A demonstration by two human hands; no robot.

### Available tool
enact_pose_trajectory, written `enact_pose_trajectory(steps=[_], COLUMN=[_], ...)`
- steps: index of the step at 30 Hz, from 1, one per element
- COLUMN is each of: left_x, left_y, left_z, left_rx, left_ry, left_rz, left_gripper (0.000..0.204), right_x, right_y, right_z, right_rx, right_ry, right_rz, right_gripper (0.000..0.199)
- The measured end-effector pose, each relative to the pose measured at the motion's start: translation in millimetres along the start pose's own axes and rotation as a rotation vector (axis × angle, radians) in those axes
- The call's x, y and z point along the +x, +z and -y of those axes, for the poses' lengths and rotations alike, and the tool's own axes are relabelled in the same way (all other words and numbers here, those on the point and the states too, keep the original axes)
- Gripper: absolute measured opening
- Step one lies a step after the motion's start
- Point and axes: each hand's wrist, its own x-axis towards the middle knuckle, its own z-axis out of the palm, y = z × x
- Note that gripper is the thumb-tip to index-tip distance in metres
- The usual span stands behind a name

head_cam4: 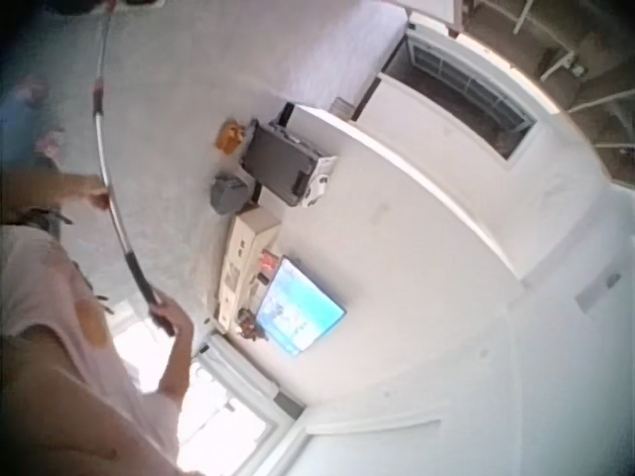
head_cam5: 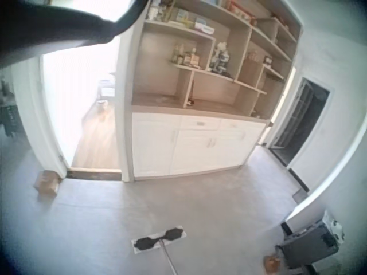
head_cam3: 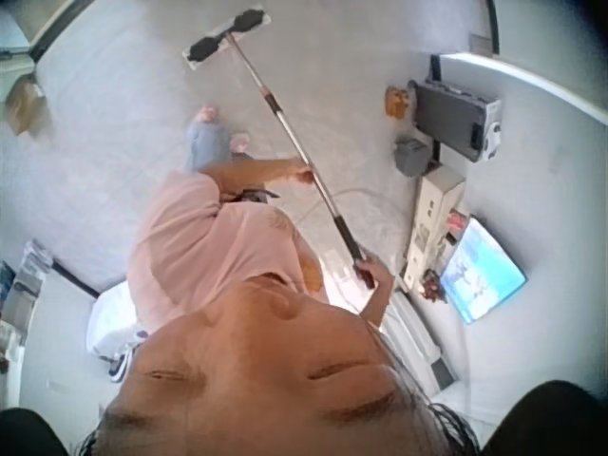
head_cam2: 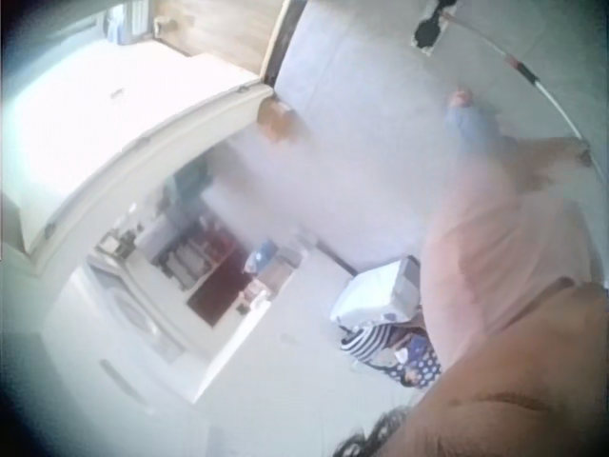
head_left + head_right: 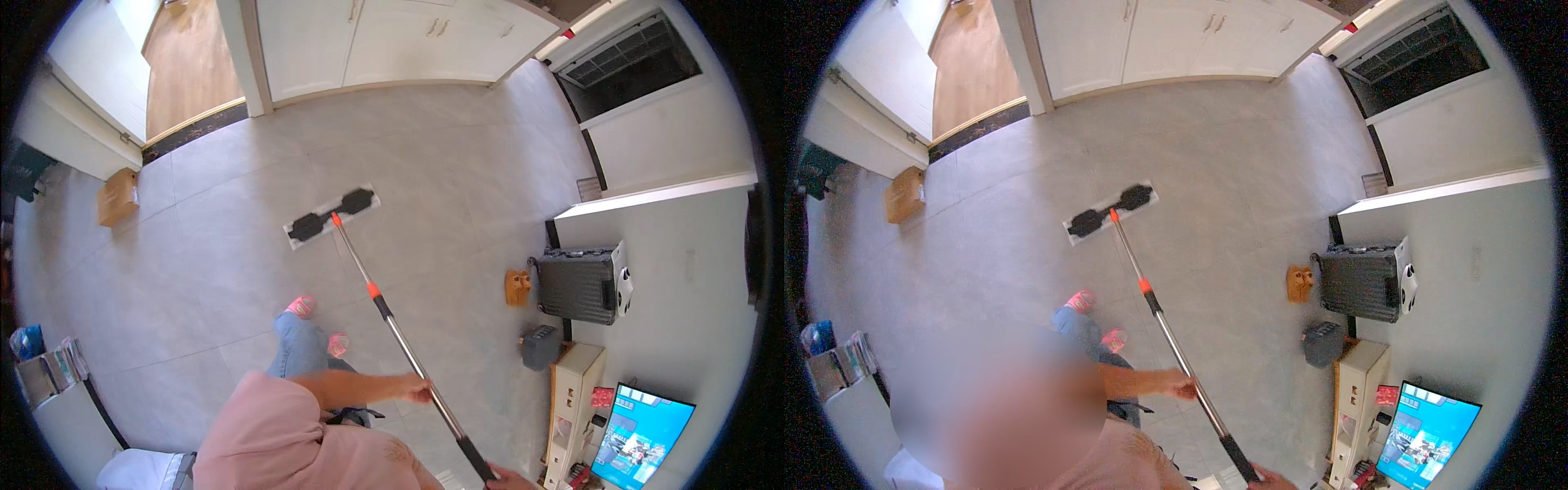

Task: The person mops the tiled floor of a living room and dining area using a flat mop. They move around furniture, including a TV stand, sofa, and dining table, to clean different sections of the floor.

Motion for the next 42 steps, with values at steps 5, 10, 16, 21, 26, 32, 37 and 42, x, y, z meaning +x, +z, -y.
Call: enact_pose_trajectory(steps=[5,10,16,21,26,32,37,42], left_x=[-109,-236,-299,-224,-104,-41,-32,-6], left_y=[-81,-185,-209,-182,-131,-65,-62,-42], left_z=[-138,-243,-261,-159,48,257,330,277], left_rx=[0.029,0.201,0.235,0.609,0.603,0.683,0.666,0.522], left_ry=[0.301,0.597,0.667,0.443,0.055,-0.487,-0.447,-0.406], left_rz=[-0.175,-0.691,-0.868,-0.547,-0.392,-0.132,-0.101,-0.188], left_gripper=[0.016,0.030,0.026,0.038,0.022,0.020,0.021,0.018], right_x=[95,174,199,170,78,-57,-61,37], right_y=[76,231,304,228,201,238,259,206], right_z=[106,196,203,76,-123,-284,-352,-370], right_rx=[0.014,0.052,0.189,0.105,0.172,0.484,0.742,0.842], right_ry=[-0.131,-0.382,-0.525,-0.365,-0.198,0.044,0.025,-0.109], right_rz=[0.109,0.253,0.267,0.048,-0.189,-0.391,-0.453,-0.163], right_gripper=[0.053,0.051,0.048,0.047,0.034,0.018,0.018,0.022])
